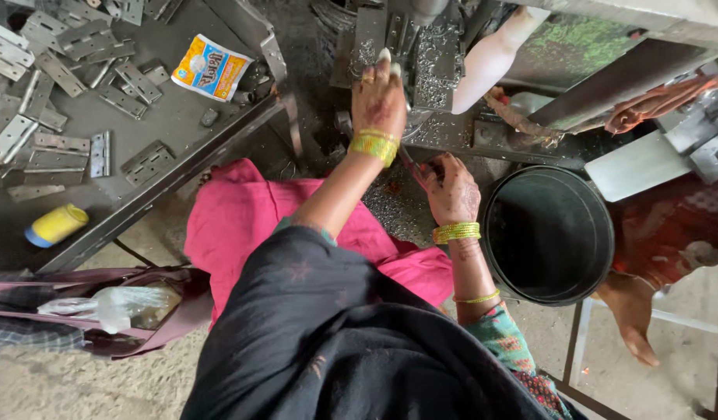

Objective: The person repeatedly picks up small metal parts from a tray and grinds them against a rotating grinding wheel. They hold each part with one hand and use a metal rod in the other hand to assist in positioning or cleaning the part during the grinding process.

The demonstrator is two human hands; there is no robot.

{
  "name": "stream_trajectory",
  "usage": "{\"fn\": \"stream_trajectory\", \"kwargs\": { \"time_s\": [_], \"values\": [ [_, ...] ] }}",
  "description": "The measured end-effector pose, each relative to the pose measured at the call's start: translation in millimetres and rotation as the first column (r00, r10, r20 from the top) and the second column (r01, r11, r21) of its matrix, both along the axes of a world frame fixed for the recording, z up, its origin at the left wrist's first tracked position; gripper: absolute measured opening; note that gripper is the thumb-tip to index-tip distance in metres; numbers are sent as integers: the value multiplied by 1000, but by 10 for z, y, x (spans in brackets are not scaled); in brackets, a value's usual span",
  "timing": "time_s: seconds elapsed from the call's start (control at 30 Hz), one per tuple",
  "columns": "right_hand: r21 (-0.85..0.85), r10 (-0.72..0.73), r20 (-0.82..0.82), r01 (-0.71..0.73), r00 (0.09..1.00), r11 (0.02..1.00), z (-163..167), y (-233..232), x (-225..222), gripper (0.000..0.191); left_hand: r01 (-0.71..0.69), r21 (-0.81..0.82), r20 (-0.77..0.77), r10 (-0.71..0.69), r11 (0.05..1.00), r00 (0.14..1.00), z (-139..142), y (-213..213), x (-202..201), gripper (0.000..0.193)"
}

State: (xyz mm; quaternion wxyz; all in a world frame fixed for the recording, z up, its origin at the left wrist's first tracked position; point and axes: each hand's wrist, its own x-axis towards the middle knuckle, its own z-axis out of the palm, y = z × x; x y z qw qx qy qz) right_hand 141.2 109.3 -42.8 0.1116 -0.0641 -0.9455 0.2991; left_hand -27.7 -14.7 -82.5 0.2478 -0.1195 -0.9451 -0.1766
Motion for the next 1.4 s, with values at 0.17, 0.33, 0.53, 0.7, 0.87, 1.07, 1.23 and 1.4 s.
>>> {"fn": "stream_trajectory", "kwargs": {
  "time_s": [0.17, 0.33, 0.53, 0.7, 0.87, 1.07, 1.23, 1.4],
  "values": [
    [59, 16, -16, -15, 1000, 998, -74, -13, -42, 27, -7, -340, 235, 92, 940, 968, 46, -85, 153, 40],
    [49, 69, 161, -78, 985, 996, -359, 129, -76, 37, -161, -496, 77, 228, 853, 971, -70, 113, -228, 36],
    [-5, 65, 308, -67, 949, 998, -1340, 146, 133, 40, -189, 84, -873, -164, -978, 460, -230, 120, -479, 27],
    [-45, 52, 297, -40, 953, 998, -1621, 113, 178, 44, -439, -896, -372, 418, 73, 829, -126, -54, -441, 36],
    [105, 43, 288, -76, 957, 992, -1290, 315, 50, 44, -121, -493, 96, 191, 862, 977, 147, -38, -454, 47],
    [33, -7, 294, -3, 956, 999, -1573, 85, 228, 43, 43, -363, 333, 87, 931, 939, 226, -51, -347, 49],
    [48, 68, 294, -85, 954, 995, -1504, 209, 22, 47, 81, -300, 369, 38, 950, 929, 208, -69, -377, 50],
    [31, 30, 397, -46, 917, 998, -1256, 251, 42, 49, 53, -445, 388, 139, 894, 911, 270, 16, -585, 58]
  ]
}}
